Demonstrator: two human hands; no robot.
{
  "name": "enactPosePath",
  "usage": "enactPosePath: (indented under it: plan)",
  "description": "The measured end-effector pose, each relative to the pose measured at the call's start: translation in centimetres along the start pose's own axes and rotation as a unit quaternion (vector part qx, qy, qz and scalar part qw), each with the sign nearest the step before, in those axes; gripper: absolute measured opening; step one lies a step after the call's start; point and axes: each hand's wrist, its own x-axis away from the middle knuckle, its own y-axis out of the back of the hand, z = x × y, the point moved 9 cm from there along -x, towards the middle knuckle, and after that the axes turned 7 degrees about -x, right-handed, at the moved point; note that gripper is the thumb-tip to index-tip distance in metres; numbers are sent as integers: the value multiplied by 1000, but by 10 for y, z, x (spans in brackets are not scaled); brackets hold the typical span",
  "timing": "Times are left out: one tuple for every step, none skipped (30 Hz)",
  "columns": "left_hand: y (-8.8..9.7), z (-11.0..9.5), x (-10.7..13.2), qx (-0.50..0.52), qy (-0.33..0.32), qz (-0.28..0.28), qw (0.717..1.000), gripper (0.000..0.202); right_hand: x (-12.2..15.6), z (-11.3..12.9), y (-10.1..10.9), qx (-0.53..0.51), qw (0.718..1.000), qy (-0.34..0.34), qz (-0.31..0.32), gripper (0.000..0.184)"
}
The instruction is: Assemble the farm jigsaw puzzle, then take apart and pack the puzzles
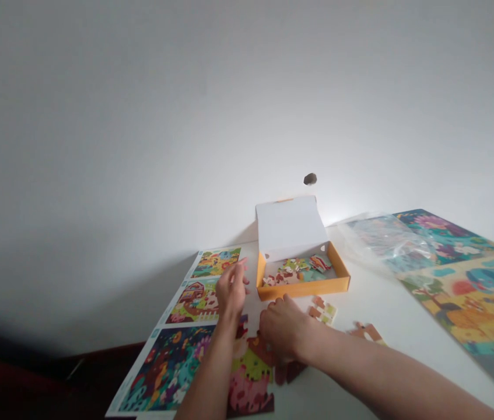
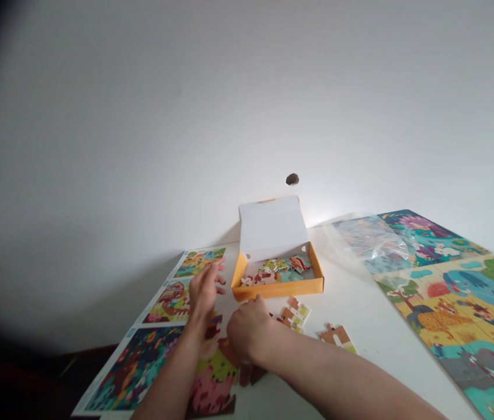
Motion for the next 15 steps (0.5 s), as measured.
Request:
enactPosePath:
  plan:
    - [7,7,-3,-3,34,-16,999,47,1,1,1,-3,1000,-1,-6,52]
    - [13,11,-5,-23,55,-20,998,44,2,3,3,-8,1000,-7,-25,49]
    - [18,11,-8,-62,60,-6,996,40,2,6,6,-14,998,-15,-52,47]
    - [19,9,-10,-114,46,31,992,35,3,10,9,-20,996,-26,-81,49]
    - [19,4,-9,-169,19,77,982,29,3,13,9,-25,994,-36,-102,54]
    - [19,-1,-6,-220,-13,127,967,25,2,17,6,-28,993,-45,-109,63]
    - [19,-4,-1,-262,-37,174,948,24,0,22,2,-26,993,-49,-104,72]
    - [20,-6,6,-295,-53,214,930,25,-2,25,-2,-24,994,-51,-96,77]
    - [21,-7,15,-316,-73,253,912,28,-4,27,-6,-22,994,-51,-89,78]
    - [21,-7,25,-327,-90,290,895,32,-5,27,-8,-22,995,-50,-85,75]
    - [21,-5,36,-329,-97,326,881,35,-6,26,-9,-23,995,-50,-86,70]
    - [19,-2,46,-317,-107,361,871,41,-6,24,-8,-25,994,-52,-90,63]
    - [19,1,54,-302,-116,381,866,47,-6,21,-7,-26,994,-55,-91,58]
    - [21,5,58,-291,-121,375,872,54,-6,18,-6,-26,994,-58,-90,56]
    - [23,8,60,-284,-126,365,878,57,-6,15,-5,-25,994,-59,-87,57]
